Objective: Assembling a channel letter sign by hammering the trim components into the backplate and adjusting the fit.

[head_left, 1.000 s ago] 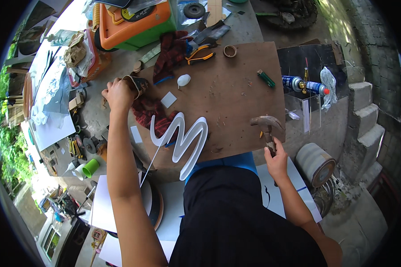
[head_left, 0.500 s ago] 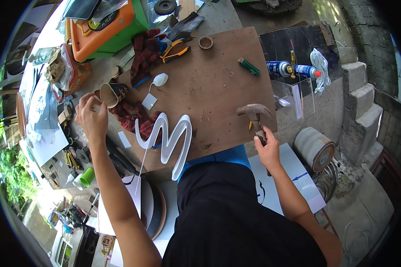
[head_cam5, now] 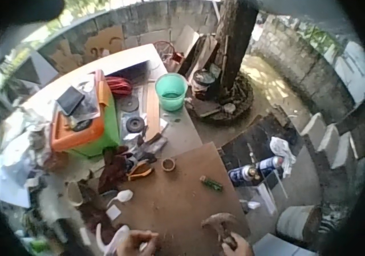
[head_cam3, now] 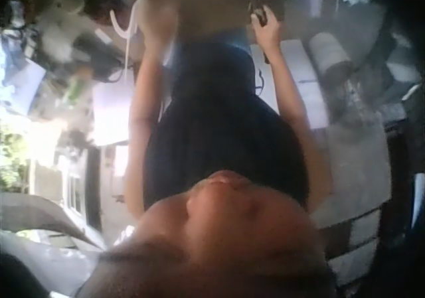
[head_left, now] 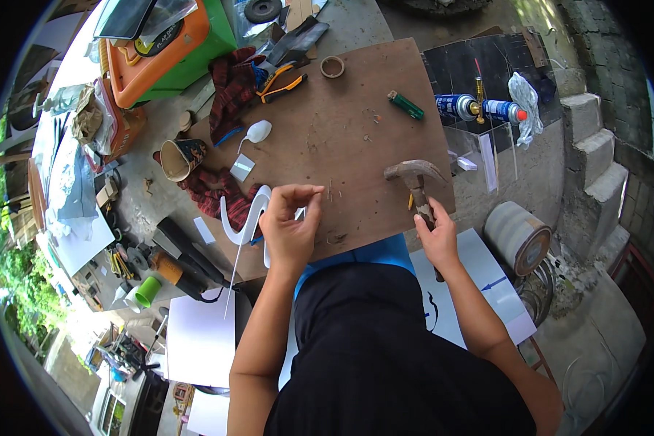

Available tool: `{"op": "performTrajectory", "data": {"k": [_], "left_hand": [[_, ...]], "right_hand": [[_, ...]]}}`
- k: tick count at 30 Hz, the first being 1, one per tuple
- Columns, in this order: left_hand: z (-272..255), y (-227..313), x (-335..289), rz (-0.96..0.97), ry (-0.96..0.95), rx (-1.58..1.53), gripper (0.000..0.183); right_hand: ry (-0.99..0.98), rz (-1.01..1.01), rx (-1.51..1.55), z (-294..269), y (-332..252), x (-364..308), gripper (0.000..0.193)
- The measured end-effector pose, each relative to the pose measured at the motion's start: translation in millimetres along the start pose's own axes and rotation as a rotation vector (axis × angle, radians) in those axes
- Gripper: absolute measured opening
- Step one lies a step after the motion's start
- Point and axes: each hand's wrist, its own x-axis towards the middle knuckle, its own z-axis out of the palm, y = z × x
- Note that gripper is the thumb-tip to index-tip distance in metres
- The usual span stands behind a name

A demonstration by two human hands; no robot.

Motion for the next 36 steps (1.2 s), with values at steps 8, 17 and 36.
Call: {"op": "performTrajectory", "data": {"k": [8,17,36], "left_hand": [[47,-31,61,0.344,0.212,0.528,0.016],[64,-60,75,0.380,0.250,0.720,0.015],[73,-70,77,0.284,0.283,0.776,0.017]], "right_hand": [[-0.022,0.073,0.045,1,-7,-5,0.039],[-0.012,0.021,0.030,-1,-8,-4,0.043],[-0.049,-0.005,0.122,-2,-13,2,0.048]]}}
